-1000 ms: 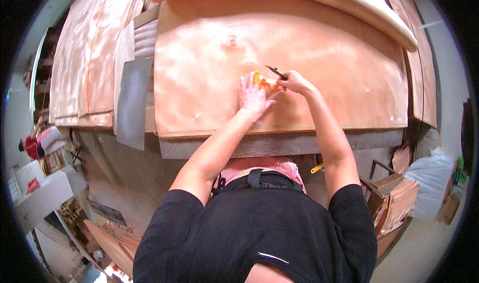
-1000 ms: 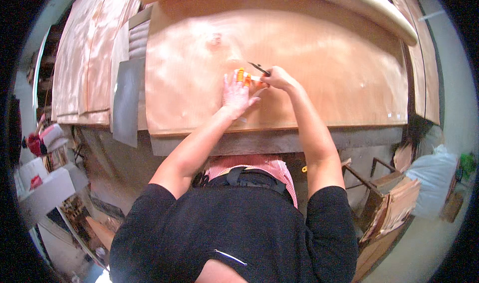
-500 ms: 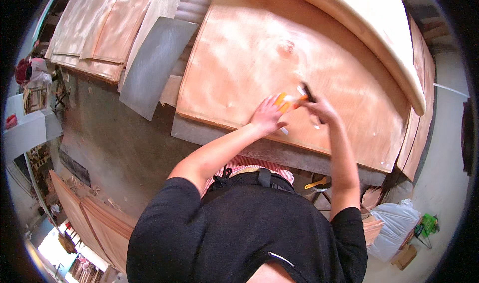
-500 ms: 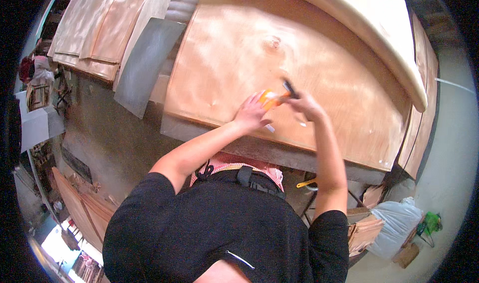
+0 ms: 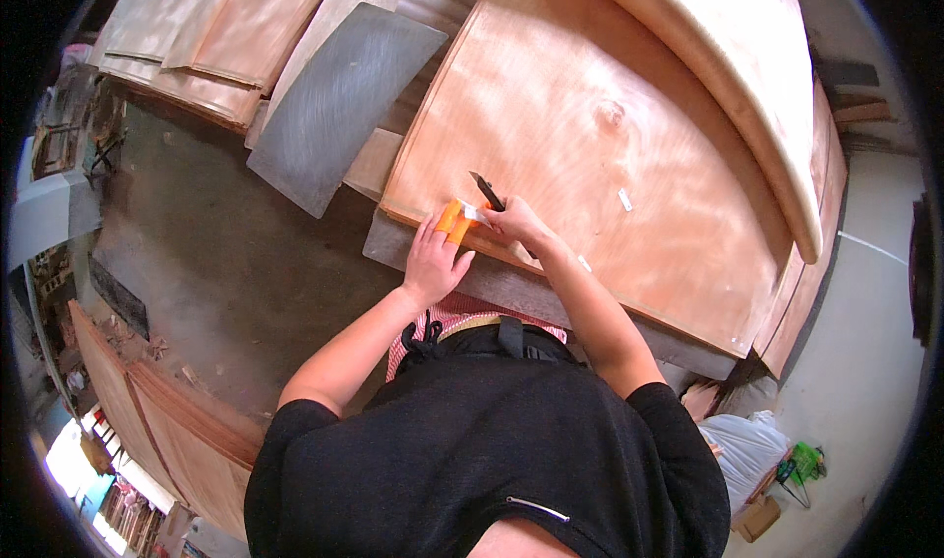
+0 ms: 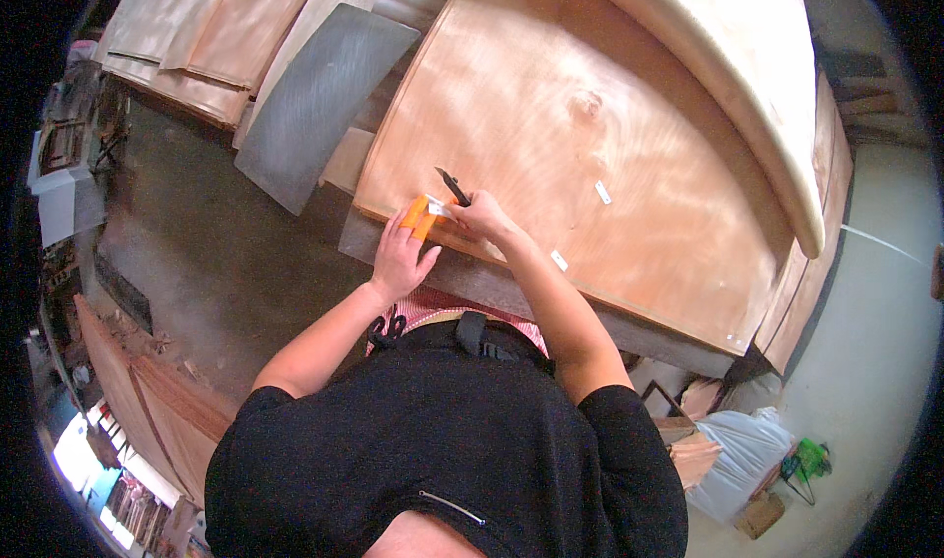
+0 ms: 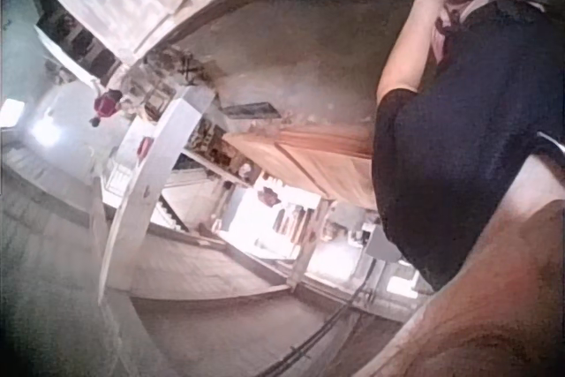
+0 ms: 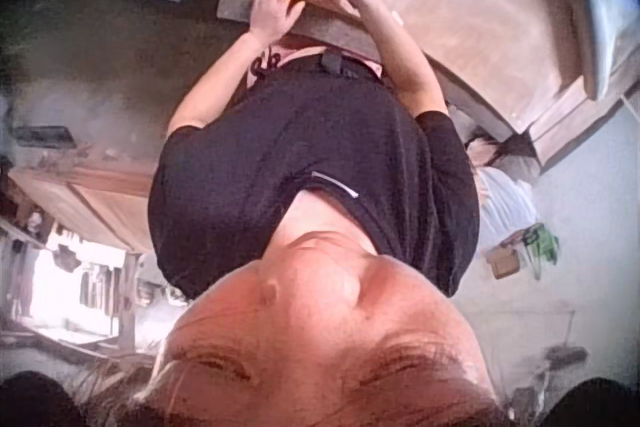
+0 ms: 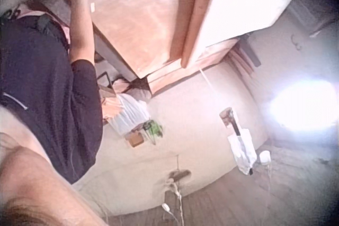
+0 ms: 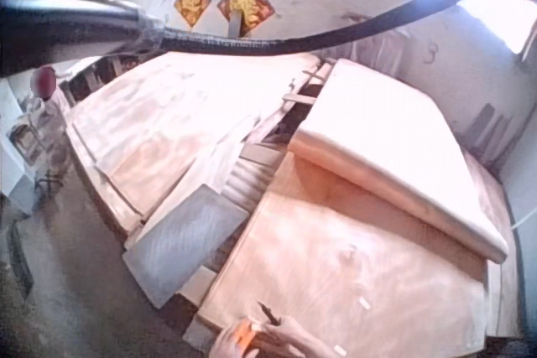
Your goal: The person uses a utility knife and a straightedge to cut a large sheet of wood veneer on a workbench. They repeatedly align the straightedge, score the veneer, and peel back the cut sections. The person also uses a brush to sweep debris from the work surface.
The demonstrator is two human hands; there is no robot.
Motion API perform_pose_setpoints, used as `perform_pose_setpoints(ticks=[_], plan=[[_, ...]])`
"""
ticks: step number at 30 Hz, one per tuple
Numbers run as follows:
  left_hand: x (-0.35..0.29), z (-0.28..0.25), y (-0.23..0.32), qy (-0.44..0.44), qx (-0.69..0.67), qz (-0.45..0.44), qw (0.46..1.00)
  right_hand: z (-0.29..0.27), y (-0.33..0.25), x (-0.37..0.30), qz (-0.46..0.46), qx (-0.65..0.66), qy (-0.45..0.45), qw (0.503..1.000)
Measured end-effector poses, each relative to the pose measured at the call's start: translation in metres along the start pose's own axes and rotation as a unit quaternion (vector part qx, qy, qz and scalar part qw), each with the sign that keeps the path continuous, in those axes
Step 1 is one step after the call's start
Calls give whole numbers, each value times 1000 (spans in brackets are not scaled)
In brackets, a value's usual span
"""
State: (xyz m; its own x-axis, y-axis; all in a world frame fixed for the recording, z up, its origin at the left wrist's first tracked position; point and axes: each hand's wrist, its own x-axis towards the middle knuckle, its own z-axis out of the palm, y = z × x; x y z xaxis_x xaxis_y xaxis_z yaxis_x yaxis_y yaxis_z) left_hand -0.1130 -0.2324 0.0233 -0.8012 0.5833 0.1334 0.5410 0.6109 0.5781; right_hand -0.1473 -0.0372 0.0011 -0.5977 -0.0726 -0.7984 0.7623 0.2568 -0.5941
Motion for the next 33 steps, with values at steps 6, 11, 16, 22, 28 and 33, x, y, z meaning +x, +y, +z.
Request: perform_pose_setpoints(ticks=[6,11,16,22,28,33], plan=[[12,8,4,-148,120,-38,981,-10,-3,-15,-12,-21,-4,1000],[16,6,5,-175,142,-40,974,-9,-6,-20,-46,-73,16,996],[17,4,7,-184,165,-37,968,-22,-34,-17,-95,-379,10,920],[21,-1,6,-171,151,-19,973,-75,-56,-29,-66,-341,49,936],[45,-29,-13,-63,-109,-33,991,-61,-53,-44,-144,-16,56,988],[92,-62,12,74,-84,70,991,-35,-41,-39,-209,107,91,968]])
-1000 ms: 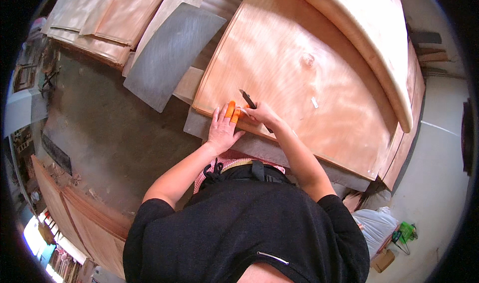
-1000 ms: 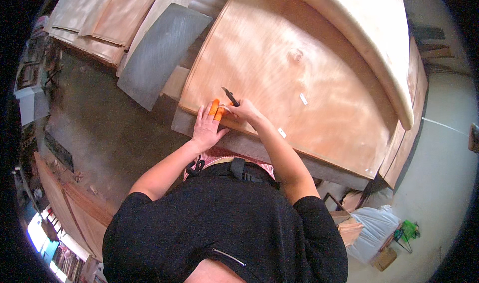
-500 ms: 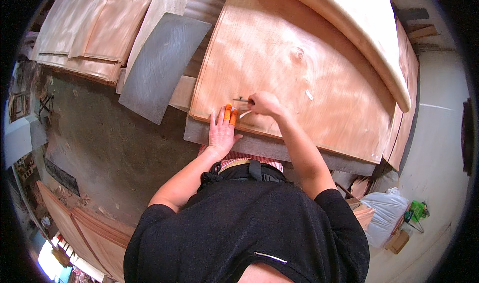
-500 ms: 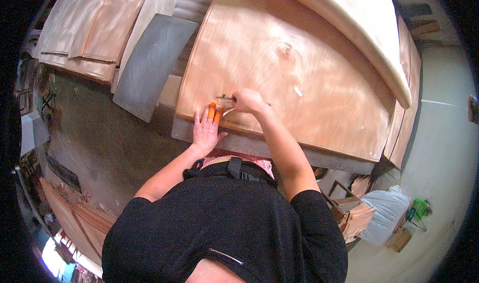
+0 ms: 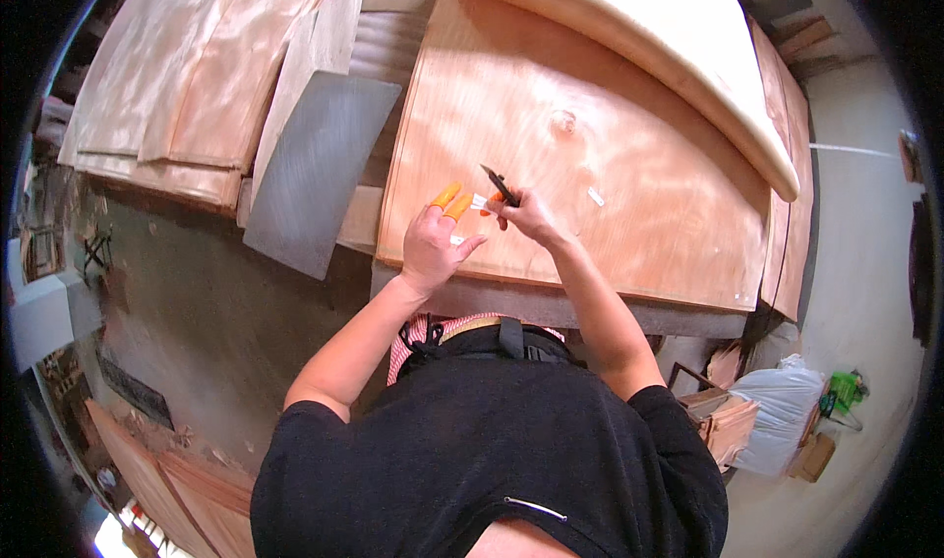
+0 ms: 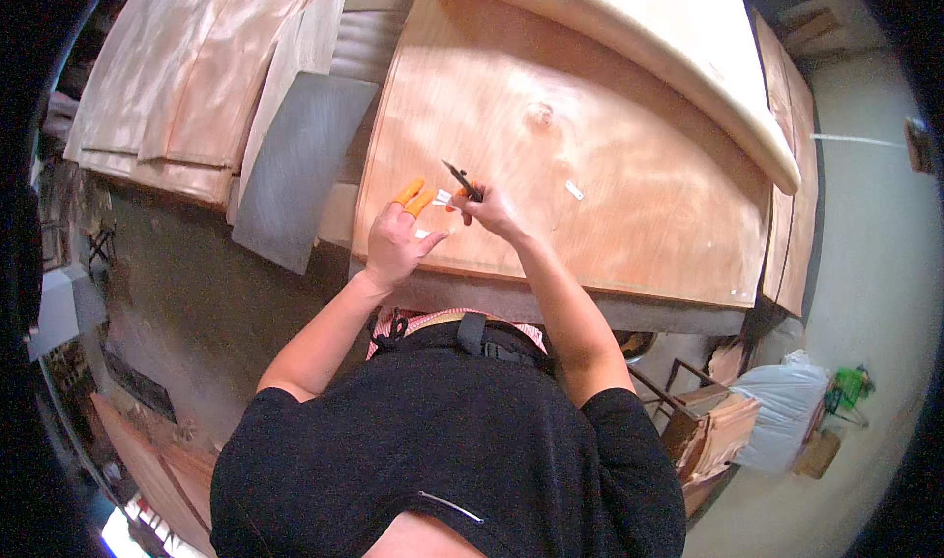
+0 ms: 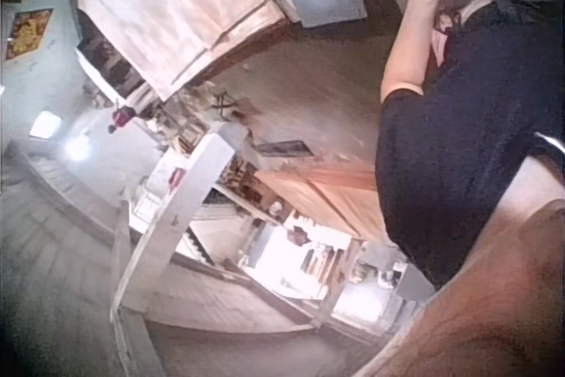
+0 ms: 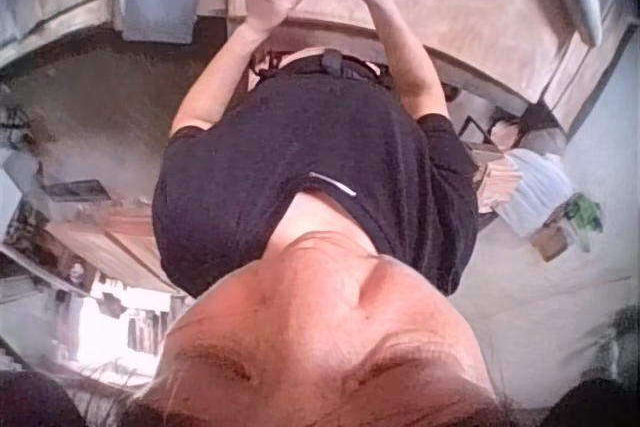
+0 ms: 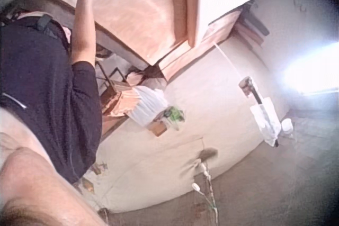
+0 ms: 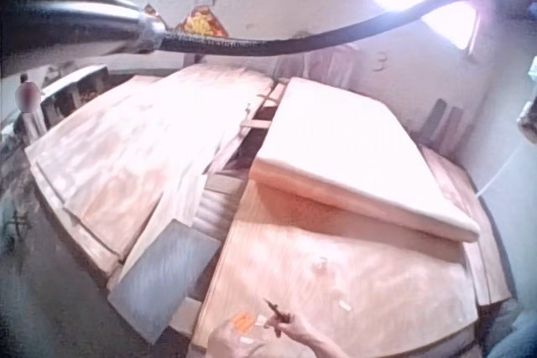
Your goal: The person uses a utility knife and a straightedge to cut a large sheet of wood veneer on a workbench. They repeatedly align the straightedge, score the veneer, and peel back the cut sections. The person also uses a brush to sweep debris from the work surface.
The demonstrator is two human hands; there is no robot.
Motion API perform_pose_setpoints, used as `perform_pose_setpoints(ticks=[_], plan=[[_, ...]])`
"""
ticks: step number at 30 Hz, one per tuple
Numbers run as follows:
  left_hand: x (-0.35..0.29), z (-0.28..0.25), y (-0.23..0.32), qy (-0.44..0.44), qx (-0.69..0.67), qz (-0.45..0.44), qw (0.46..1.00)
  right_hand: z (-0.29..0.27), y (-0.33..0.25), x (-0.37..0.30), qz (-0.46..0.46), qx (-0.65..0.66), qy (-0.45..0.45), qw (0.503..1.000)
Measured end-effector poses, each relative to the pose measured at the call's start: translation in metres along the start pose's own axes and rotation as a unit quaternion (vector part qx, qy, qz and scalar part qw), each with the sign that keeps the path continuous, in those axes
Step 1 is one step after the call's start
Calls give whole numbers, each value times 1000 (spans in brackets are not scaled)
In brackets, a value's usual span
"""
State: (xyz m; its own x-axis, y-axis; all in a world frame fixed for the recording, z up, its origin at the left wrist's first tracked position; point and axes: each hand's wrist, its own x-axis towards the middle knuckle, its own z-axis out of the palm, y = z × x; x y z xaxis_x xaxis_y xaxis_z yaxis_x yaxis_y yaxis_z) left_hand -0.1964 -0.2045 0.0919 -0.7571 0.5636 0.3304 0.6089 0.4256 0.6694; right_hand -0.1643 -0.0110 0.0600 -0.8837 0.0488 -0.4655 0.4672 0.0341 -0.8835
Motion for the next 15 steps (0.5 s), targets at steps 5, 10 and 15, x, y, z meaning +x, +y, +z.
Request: perform_pose_setpoints(ticks=[5,10,15], plan=[[26,14,-3,27,12,129,991,-9,-1,-13,27,-21,40,999],[18,30,5,-26,-96,143,985,-34,-6,-33,97,254,88,958],[6,72,17,-167,-493,-275,808,-41,-1,-46,-16,516,124,847]])
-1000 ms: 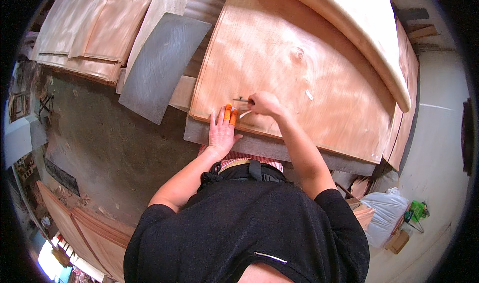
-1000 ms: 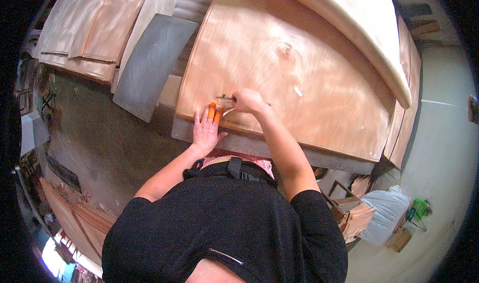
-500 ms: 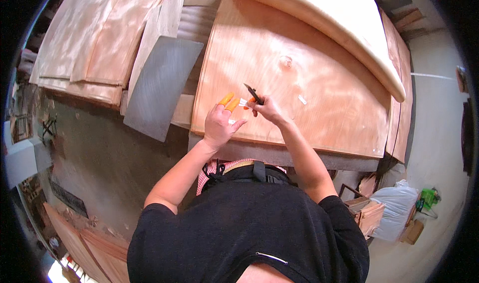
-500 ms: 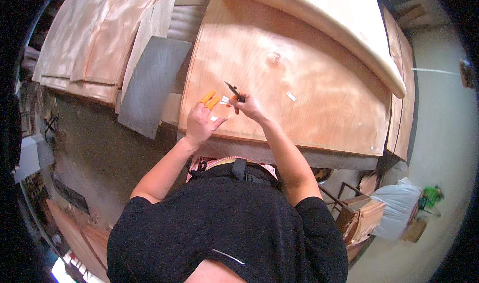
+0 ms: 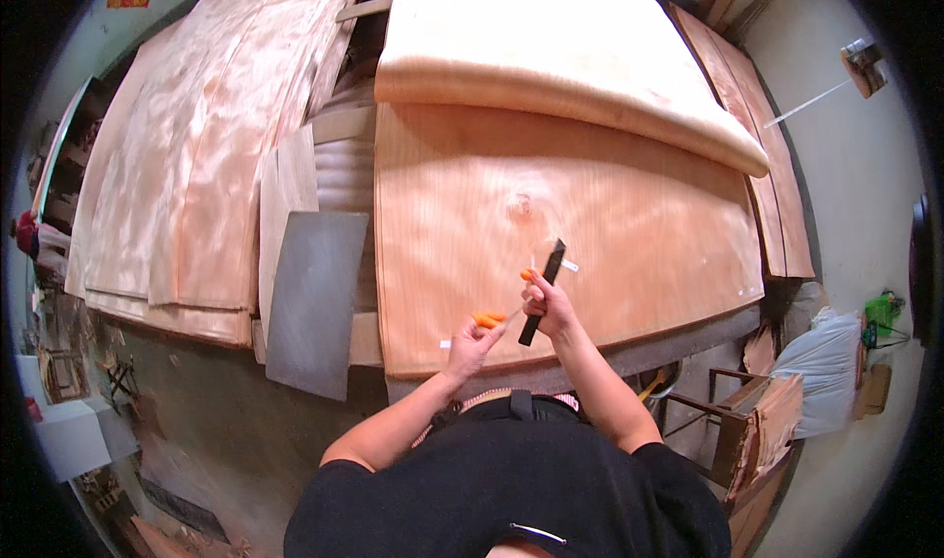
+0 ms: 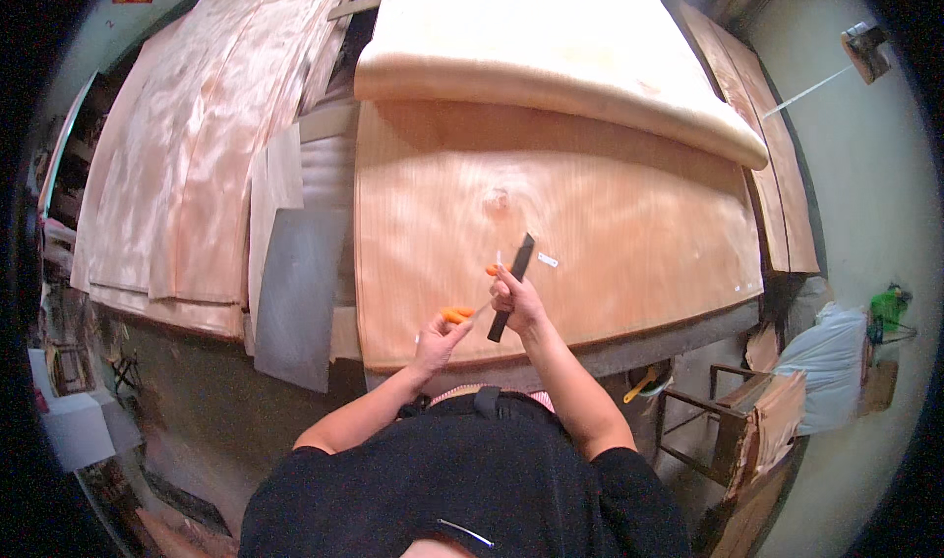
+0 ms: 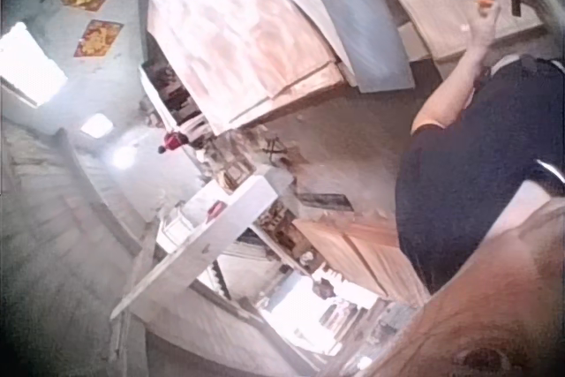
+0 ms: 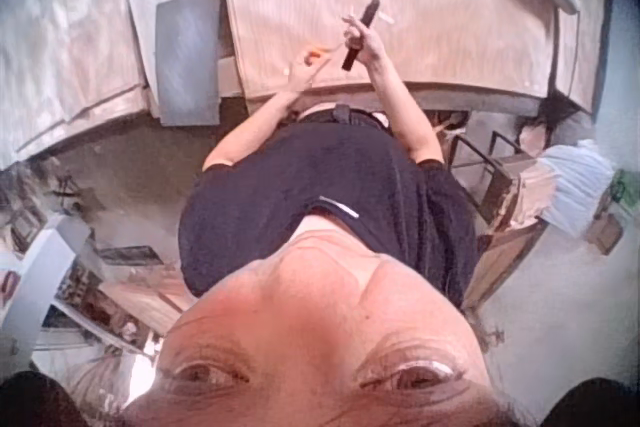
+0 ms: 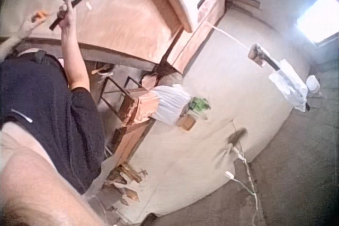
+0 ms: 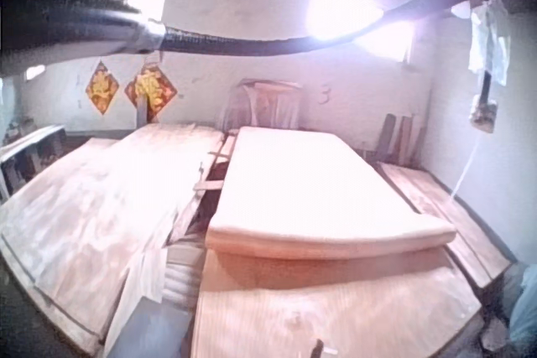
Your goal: The person uses a utility knife and a straightedge to cut a large sheet of wood veneer on a workbench. They repeatedly align the straightedge, score the veneer, and peel back the cut sections. The person also uses a brush to sweep debris from the work surface.
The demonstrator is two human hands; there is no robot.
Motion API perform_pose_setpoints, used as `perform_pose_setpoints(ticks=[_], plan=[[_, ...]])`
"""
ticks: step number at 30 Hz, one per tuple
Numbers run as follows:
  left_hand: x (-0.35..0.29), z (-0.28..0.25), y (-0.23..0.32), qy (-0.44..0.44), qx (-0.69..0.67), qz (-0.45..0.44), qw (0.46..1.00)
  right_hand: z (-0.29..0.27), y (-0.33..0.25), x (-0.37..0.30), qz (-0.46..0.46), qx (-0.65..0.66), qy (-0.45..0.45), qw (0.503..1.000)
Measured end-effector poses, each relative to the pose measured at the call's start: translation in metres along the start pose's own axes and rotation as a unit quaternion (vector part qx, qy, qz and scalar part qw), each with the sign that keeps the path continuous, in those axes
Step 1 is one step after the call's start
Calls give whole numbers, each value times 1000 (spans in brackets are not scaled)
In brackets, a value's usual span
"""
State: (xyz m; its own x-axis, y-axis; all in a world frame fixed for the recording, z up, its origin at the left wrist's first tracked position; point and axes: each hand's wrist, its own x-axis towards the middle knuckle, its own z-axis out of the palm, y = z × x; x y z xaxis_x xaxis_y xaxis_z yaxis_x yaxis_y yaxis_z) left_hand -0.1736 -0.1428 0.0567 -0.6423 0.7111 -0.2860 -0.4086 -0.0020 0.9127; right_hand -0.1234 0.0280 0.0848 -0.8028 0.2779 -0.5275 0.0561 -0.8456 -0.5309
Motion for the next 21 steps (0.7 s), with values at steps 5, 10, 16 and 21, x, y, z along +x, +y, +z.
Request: perform_pose_setpoints(ticks=[5,10,16,21], plan=[[28,-7,12,-191,33,-275,942,-5,-23,-7,-84,-43,-11,995],[156,-80,61,-190,262,-69,944,-35,-45,-9,-123,-53,1,991],[341,-92,219,135,717,332,598,-41,-51,-28,-45,-28,-43,998],[409,-91,216,84,830,232,500,-45,-43,-29,-16,-4,-55,998]])
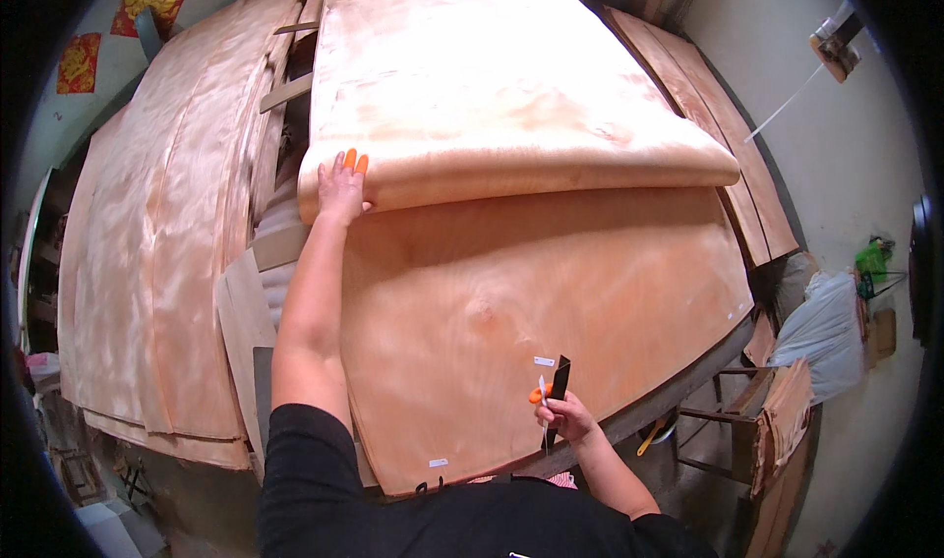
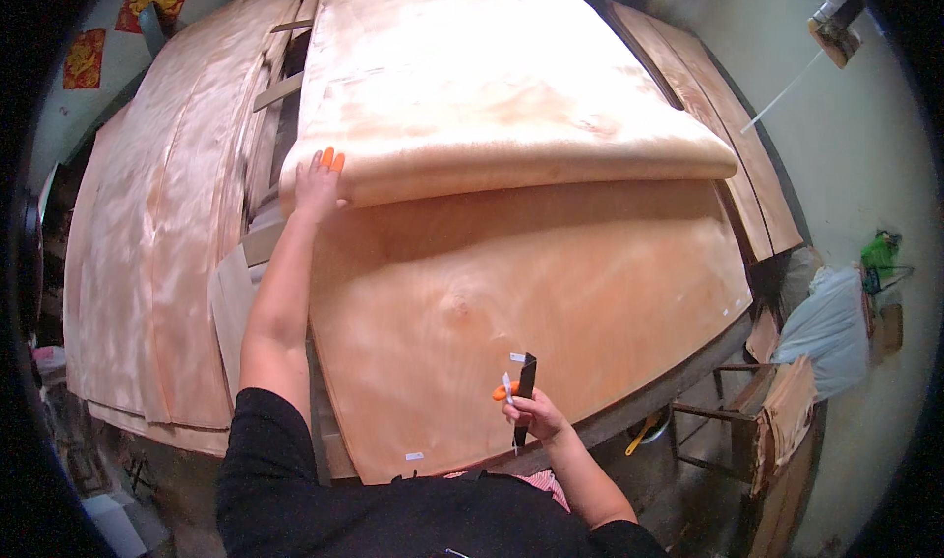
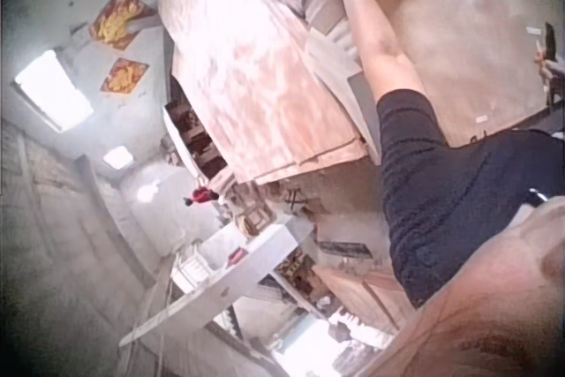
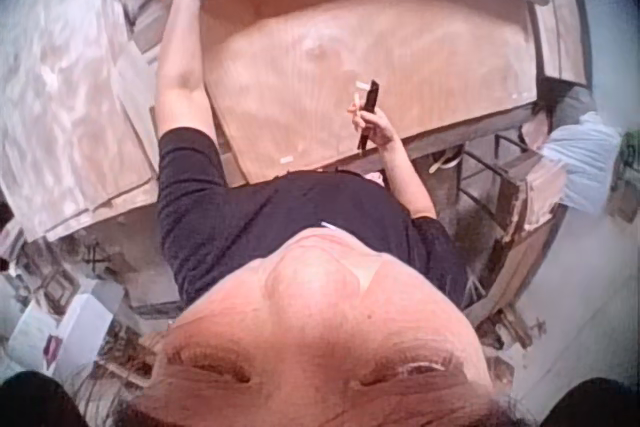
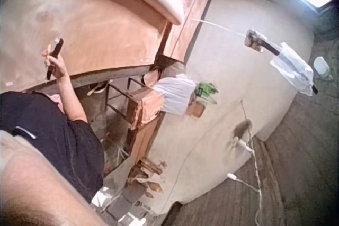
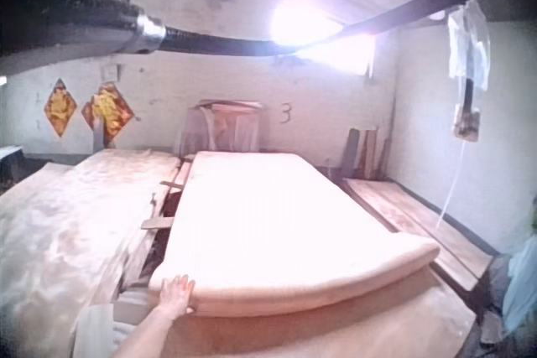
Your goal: The person uses a utility knife and a straightedge to cut a large sheet of wood veneer on a workbench. They repeatedly align the straightedge, score the veneer, and peel back the cut sections. The person also uses a brush to sweep debris from the work surface.
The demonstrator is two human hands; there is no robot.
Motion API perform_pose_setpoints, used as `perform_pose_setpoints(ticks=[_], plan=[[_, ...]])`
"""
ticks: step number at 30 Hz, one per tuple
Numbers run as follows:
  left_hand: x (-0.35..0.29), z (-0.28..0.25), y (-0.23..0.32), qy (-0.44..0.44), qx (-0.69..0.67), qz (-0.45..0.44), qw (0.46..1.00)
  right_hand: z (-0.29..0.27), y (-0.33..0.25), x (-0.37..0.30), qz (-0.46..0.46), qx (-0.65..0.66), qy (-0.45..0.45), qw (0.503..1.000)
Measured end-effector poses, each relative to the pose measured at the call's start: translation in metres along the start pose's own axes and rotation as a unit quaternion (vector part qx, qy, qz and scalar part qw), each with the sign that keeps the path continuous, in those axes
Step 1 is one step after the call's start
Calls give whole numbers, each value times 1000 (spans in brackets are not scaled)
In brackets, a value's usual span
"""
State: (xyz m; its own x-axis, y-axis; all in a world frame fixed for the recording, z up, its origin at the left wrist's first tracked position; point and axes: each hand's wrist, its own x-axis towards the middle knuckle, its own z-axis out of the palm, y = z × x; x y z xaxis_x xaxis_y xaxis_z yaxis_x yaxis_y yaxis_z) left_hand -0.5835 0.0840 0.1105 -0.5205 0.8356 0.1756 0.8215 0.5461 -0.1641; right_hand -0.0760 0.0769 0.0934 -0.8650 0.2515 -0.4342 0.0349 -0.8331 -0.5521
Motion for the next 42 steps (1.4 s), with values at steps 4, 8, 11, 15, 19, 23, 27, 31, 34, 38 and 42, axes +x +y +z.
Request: perform_pose_setpoints(ticks=[4,8,11,15,19,23,27,31,34,38,42], plan=[[-31,44,-1,96,-4,26,995,1,0,13,36,24,-4,999],[-109,23,23,119,-57,55,990,2,3,25,52,41,-5,998],[-155,8,25,81,-96,95,987,11,1,28,63,28,-12,998],[-140,-14,-2,242,-169,90,951,17,2,21,78,12,0,997],[-83,-18,-45,355,-127,-145,915,28,1,15,70,-10,5,998],[-65,8,-77,213,-563,-237,763,36,4,6,52,-11,-5,999],[-97,-3,-68,196,-707,-230,639,29,12,-10,45,-27,32,998],[-168,-39,-50,58,-786,-224,573,23,18,-27,49,-31,42,997],[-179,-39,-56,47,-840,-220,494,24,23,-36,50,-35,38,997],[-187,-51,-60,38,-851,-149,503,32,21,-49,40,-57,54,996],[-229,-76,-41,34,-866,-138,480,42,15,-63,21,-93,63,993]])
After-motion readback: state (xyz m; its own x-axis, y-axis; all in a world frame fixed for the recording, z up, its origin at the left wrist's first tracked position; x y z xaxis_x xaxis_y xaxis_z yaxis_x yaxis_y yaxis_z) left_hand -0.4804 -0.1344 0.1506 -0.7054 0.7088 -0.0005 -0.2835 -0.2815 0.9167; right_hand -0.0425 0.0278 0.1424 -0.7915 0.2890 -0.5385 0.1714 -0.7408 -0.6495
